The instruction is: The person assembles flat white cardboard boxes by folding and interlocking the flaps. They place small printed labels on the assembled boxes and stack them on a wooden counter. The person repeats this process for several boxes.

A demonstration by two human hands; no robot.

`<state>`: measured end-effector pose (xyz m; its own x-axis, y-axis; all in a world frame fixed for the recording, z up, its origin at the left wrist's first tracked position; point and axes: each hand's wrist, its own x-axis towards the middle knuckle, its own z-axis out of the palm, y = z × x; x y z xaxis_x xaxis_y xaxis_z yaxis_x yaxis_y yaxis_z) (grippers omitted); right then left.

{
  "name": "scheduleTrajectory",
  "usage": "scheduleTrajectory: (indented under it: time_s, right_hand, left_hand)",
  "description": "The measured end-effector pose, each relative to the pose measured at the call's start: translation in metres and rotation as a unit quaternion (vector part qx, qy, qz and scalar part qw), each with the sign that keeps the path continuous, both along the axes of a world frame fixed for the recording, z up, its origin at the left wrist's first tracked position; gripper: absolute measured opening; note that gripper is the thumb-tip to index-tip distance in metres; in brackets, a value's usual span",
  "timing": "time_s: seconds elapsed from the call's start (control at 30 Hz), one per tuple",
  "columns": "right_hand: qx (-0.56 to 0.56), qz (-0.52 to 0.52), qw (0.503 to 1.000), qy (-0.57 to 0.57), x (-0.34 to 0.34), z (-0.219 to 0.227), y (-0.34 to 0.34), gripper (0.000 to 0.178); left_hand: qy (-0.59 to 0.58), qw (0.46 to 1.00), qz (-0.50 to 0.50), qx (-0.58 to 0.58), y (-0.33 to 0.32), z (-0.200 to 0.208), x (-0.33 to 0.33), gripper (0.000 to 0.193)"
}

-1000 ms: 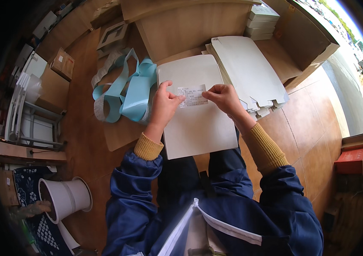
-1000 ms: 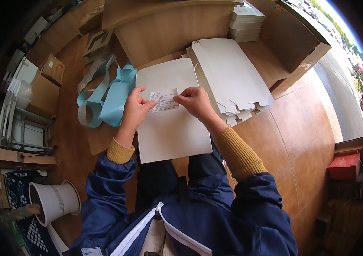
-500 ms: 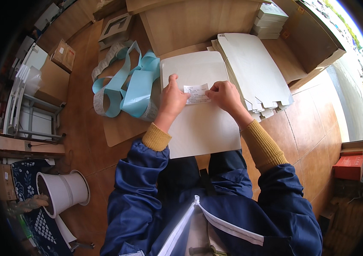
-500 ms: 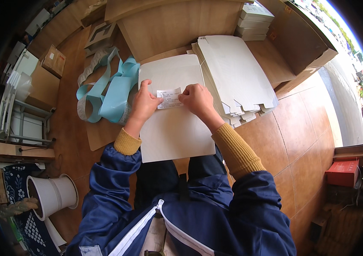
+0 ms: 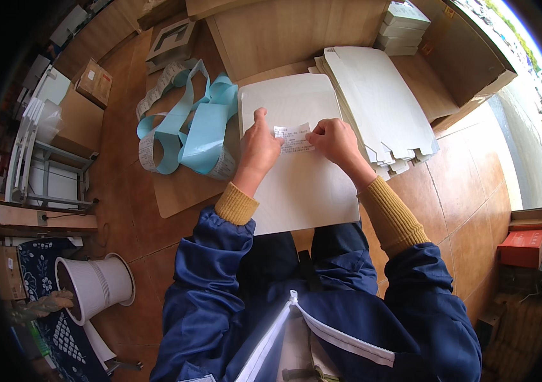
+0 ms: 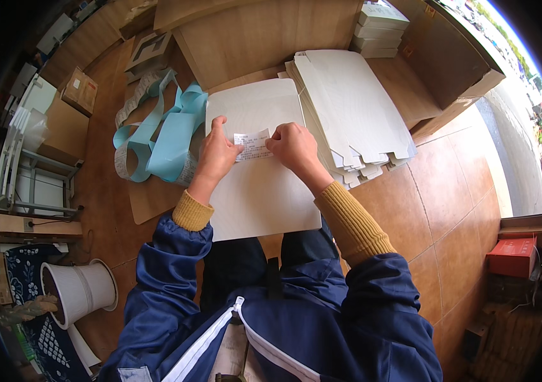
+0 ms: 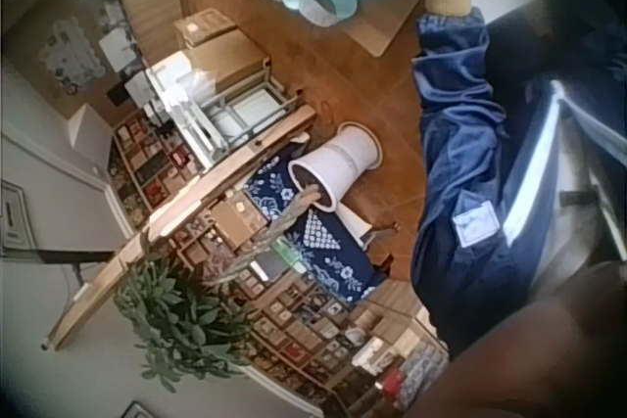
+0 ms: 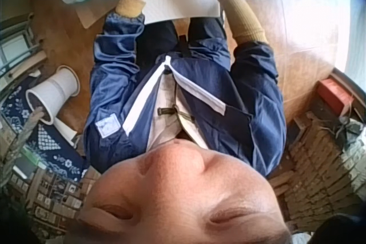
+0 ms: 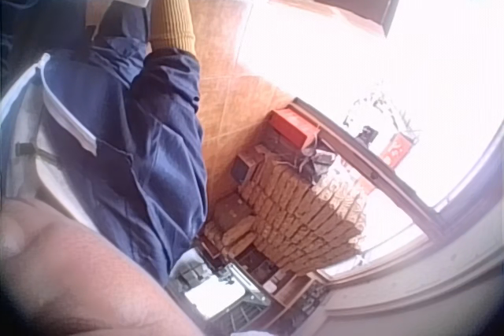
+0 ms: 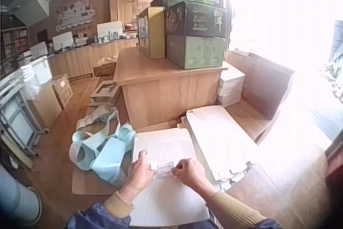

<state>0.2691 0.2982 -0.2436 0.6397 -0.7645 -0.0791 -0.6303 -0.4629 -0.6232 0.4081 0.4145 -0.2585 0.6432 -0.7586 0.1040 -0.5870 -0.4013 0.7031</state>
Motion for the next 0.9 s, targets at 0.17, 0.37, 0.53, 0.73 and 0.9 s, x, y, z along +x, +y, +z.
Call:
scheduleTrajectory:
  time_s: [0.17,0.37,0.53,0.73,0.9]
  right_hand:
    - [-0.037,0.0,0.999,0.01,0.003,-0.003,0.003,0.019]
    - [-0.061,-0.02,0.997,0.034,-0.003,0.0,0.004,0.023]
    - [-0.102,-0.015,0.993,-0.047,-0.006,0.006,0.006,0.027]
    - [0.601,0.055,0.714,-0.354,0.018,0.003,0.023,0.038]
    - [0.357,-0.083,0.791,-0.489,0.012,-0.004,-0.001,0.048]
  left_hand:
    - [0.007,1.0,-0.008,0.005,0.0,0.001,-0.002,0.068]
    - [-0.097,0.995,0.009,0.018,0.01,0.012,-0.002,0.072]
    - [-0.111,0.989,0.09,0.038,0.031,0.001,0.004,0.082]
    - [0.079,0.988,0.026,-0.131,0.035,-0.047,0.024,0.071]
    - [0.172,0.973,0.018,-0.15,0.04,-0.057,0.03,0.064]
